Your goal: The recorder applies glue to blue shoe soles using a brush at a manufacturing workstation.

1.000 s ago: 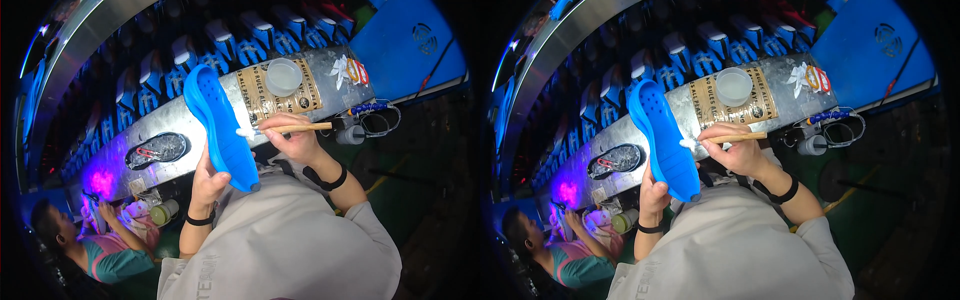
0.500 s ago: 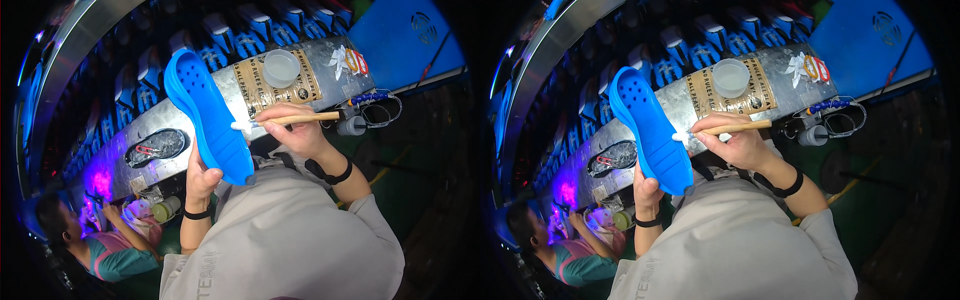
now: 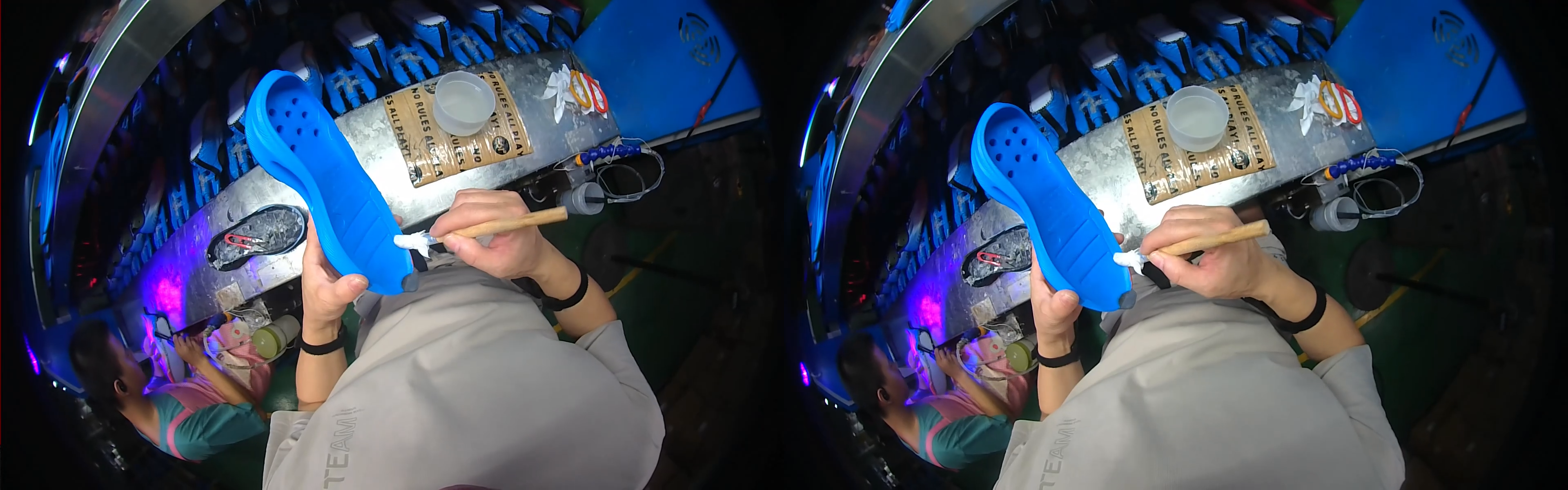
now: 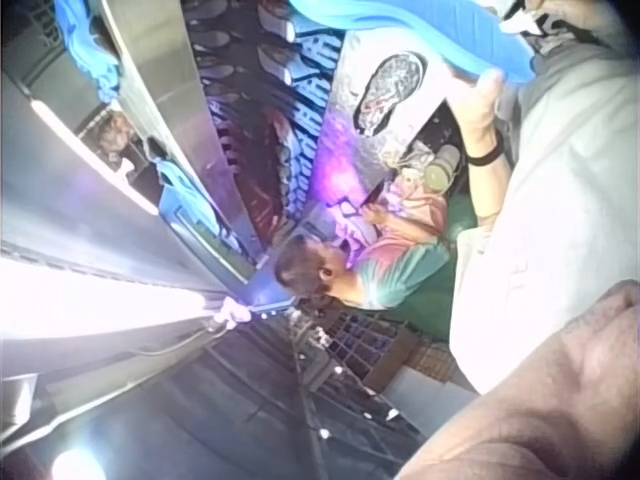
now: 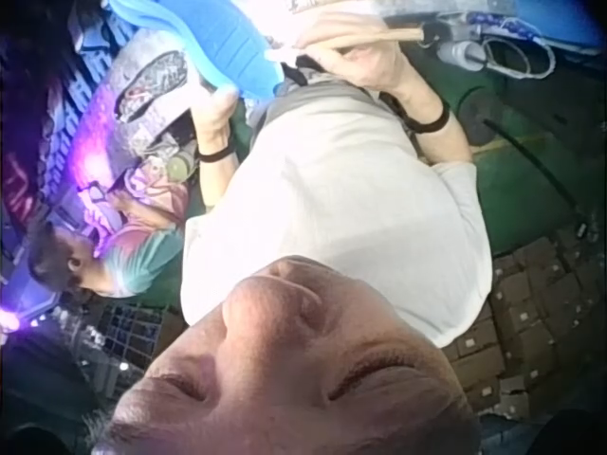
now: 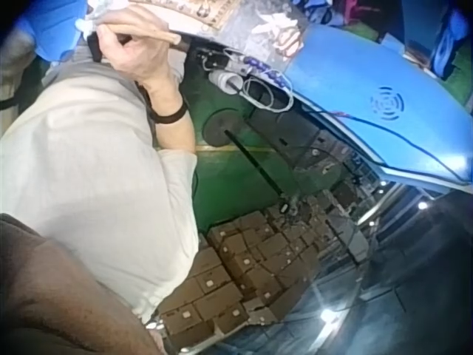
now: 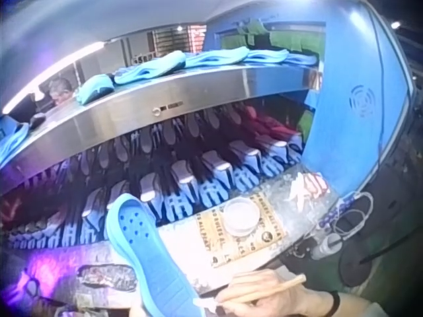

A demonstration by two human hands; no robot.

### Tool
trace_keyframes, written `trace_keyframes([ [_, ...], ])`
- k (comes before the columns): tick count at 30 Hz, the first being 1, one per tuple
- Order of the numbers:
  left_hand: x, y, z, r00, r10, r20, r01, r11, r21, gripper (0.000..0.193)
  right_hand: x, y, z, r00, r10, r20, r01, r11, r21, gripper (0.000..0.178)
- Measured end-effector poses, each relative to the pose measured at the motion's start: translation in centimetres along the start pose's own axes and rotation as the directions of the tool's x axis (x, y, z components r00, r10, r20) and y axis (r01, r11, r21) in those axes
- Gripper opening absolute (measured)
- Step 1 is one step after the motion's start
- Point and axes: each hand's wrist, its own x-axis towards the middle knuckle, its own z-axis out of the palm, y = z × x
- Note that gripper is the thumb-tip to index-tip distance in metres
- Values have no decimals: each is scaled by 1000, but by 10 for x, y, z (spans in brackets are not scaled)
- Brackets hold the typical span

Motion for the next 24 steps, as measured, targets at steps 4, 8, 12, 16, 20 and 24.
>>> trace_keyframes([
  [4, 0, -2, -3, 1000, 20, -3, -20, 1000, 12, 113, 1, -1, -5, 996, 49, -68, -44, 996, 78, 8],
  [8, 1, -4, -9, 998, 56, -13, -56, 998, 0, 111, 6, 3, -5, 987, 41, -158, -30, 997, 73, 10],
  [12, 6, 7, -4, 999, 29, 26, -29, 1000, 9, 110, 10, 7, -3, 998, -2, -70, 5, 999, 37, 10],
  [16, -6, -3, -25, 1000, -13, -3, 13, 999, -52, 104, 5, 7, 3, 995, -28, -99, 30, 999, 19, 10],
  [20, -1, 17, -37, 969, -111, 221, 176, 937, -302, 100, -7, 16, 6, 880, 337, -336, -211, 909, 359, 15],
  [24, 0, 87, -36, 939, -74, 337, 177, 942, -285, 101, -14, 28, 4, 876, 331, -351, -191, 906, 377, 15],
])
